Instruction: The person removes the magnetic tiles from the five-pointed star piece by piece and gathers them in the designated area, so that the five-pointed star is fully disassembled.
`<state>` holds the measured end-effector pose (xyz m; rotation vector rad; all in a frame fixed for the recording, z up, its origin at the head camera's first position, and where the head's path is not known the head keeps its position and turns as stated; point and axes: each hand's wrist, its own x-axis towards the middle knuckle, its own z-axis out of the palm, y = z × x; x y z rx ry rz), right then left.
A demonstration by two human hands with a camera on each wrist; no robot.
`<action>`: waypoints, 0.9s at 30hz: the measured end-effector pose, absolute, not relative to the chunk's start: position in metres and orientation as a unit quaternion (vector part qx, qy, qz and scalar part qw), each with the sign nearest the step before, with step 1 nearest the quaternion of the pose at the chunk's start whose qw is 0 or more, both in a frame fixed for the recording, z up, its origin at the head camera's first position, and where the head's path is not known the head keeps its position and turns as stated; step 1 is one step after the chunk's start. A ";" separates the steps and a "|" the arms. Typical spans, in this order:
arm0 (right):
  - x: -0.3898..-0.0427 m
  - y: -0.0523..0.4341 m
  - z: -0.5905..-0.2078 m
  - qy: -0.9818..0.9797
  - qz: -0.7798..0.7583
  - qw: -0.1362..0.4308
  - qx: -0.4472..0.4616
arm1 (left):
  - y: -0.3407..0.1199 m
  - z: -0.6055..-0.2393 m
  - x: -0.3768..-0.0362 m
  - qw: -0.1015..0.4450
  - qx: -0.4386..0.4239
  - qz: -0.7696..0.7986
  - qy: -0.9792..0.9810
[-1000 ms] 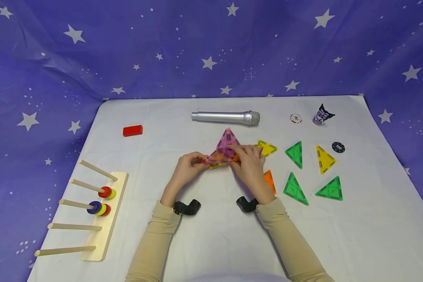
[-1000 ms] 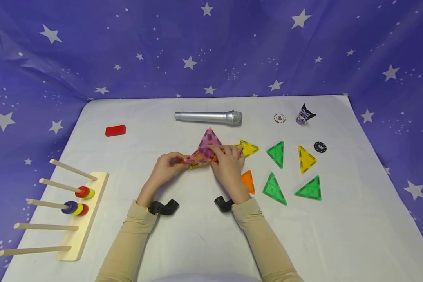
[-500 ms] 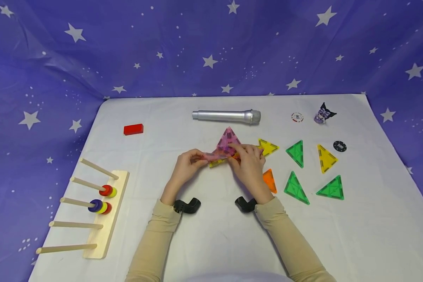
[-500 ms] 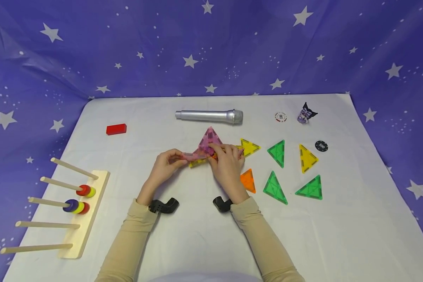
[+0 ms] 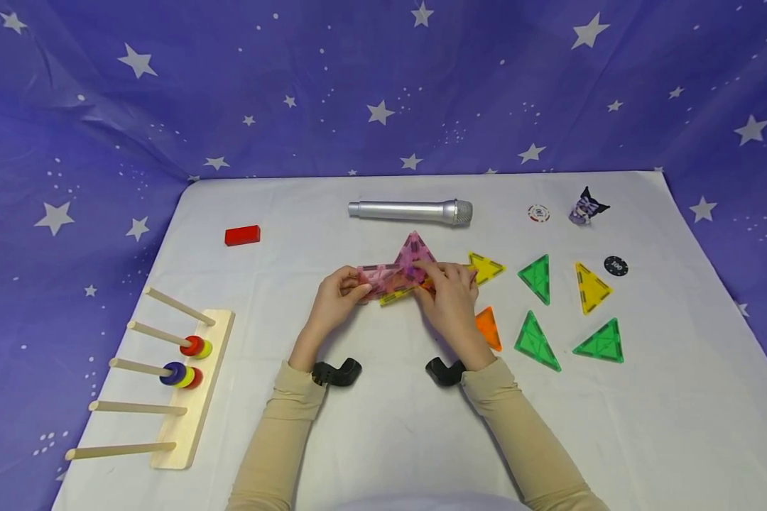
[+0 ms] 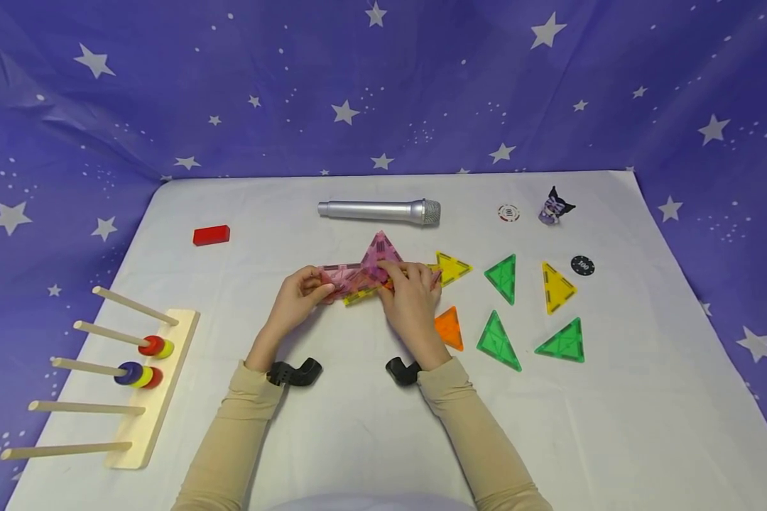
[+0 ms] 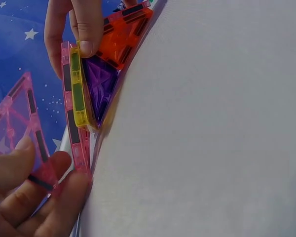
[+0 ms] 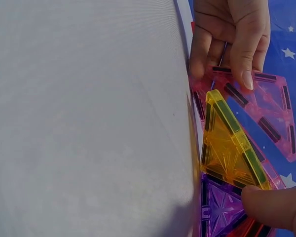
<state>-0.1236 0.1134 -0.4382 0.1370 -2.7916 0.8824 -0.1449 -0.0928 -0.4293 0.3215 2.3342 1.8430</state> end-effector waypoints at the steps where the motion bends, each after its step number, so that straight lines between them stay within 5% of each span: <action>1: -0.124 0.113 -0.438 -0.947 0.300 0.105 0.047 | -0.093 -0.426 -0.143 0.066 0.107 0.606 0.786; 13: -0.122 0.112 -0.435 -0.947 0.302 0.100 0.045 | -0.097 -0.423 -0.145 -0.014 0.090 0.637 0.765; 27: -0.122 0.113 -0.435 -0.949 0.300 0.089 0.043 | -0.107 -0.455 -0.175 0.023 0.105 0.568 0.816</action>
